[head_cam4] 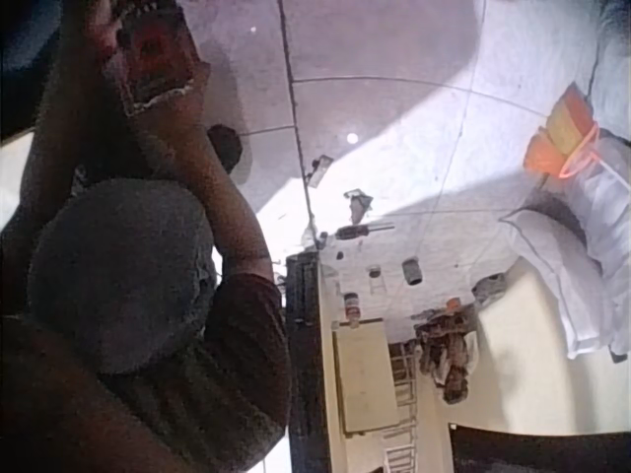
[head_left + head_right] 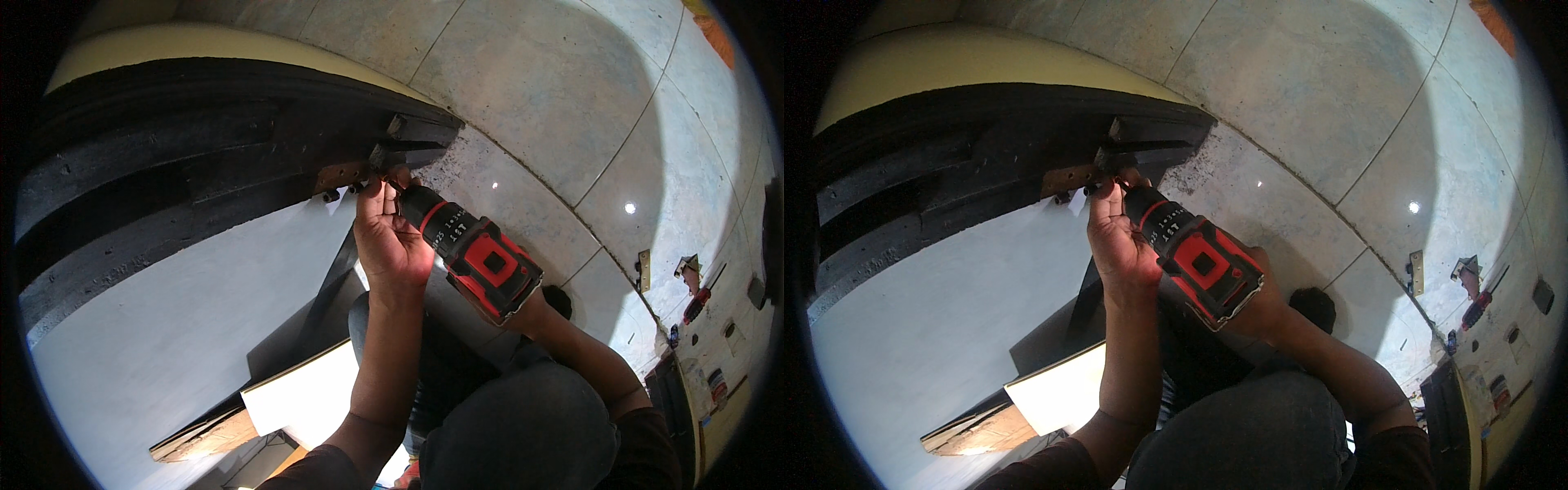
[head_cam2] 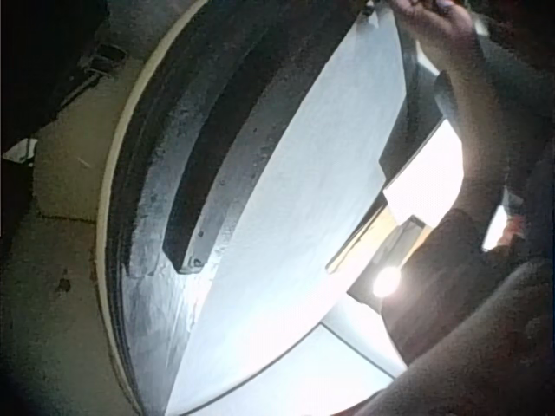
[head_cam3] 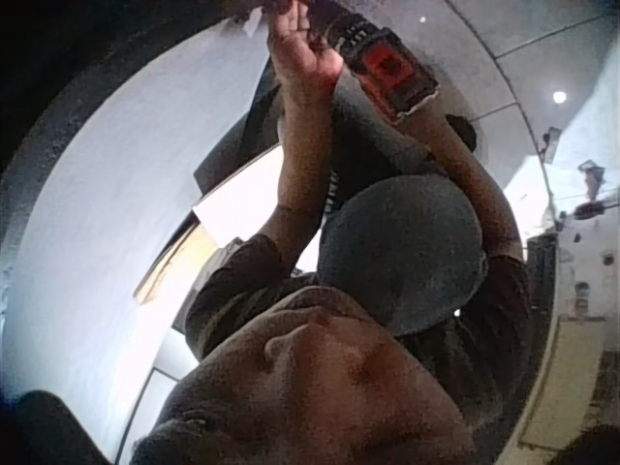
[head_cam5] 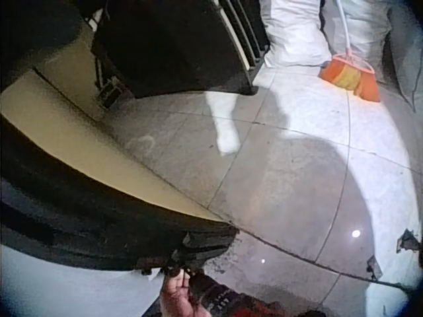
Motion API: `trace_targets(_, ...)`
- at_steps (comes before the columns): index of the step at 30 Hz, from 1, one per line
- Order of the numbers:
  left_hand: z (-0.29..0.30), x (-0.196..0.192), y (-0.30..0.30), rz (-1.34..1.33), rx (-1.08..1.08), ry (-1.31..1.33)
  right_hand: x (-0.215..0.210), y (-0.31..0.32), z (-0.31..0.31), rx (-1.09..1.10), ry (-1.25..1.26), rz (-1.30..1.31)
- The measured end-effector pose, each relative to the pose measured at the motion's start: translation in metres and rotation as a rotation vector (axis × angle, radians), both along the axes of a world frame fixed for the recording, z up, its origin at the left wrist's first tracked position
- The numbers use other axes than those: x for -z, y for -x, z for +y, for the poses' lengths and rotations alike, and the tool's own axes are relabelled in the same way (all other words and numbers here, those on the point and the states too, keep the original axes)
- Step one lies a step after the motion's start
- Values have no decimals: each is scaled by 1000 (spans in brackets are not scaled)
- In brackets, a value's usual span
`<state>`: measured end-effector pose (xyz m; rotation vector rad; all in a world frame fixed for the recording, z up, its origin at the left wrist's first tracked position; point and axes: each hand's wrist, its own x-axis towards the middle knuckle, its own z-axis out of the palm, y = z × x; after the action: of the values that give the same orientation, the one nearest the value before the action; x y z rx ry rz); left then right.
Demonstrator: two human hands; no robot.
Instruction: The person uses a cordless drill to drive screws into a metal hinge attached to a dark wooden door frame. They repeatedly pick up screws from a small container on the floor and secure the hinge in place.
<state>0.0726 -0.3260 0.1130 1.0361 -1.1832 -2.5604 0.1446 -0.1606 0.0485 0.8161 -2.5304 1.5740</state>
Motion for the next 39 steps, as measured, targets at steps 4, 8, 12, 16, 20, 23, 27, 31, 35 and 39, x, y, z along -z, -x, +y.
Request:
trace_targets(4,2,-2,2,6,-10,-1,-3,2,2,-31,-8,-21)
trace_targets(8,6,-3,3,-31,-46,46,-10,7,1,-30,-48,35)
trace_targets(12,7,-2,4,-26,-37,91,-22,17,2,-72,168,-210)
trace_targets(16,9,-1,5,34,-21,80,-30,23,5,-87,207,-359)
trace_targets(20,10,-1,7,-2,-32,40,-30,23,5,-79,142,-182)
trace_targets(23,10,-2,6,-39,-65,-13,-28,19,4,-52,31,-9)
trace_targets(27,7,-2,6,-19,-31,-49,-27,16,4,-66,23,-70)
trace_targets(31,8,-3,6,9,-37,-42,-28,14,0,-19,159,-250)
trace_targets(35,11,-5,6,-15,-68,-25,-29,14,-2,-6,121,-151)
trace_targets(39,8,-5,5,14,-25,-83,-32,17,1,-20,8,17)
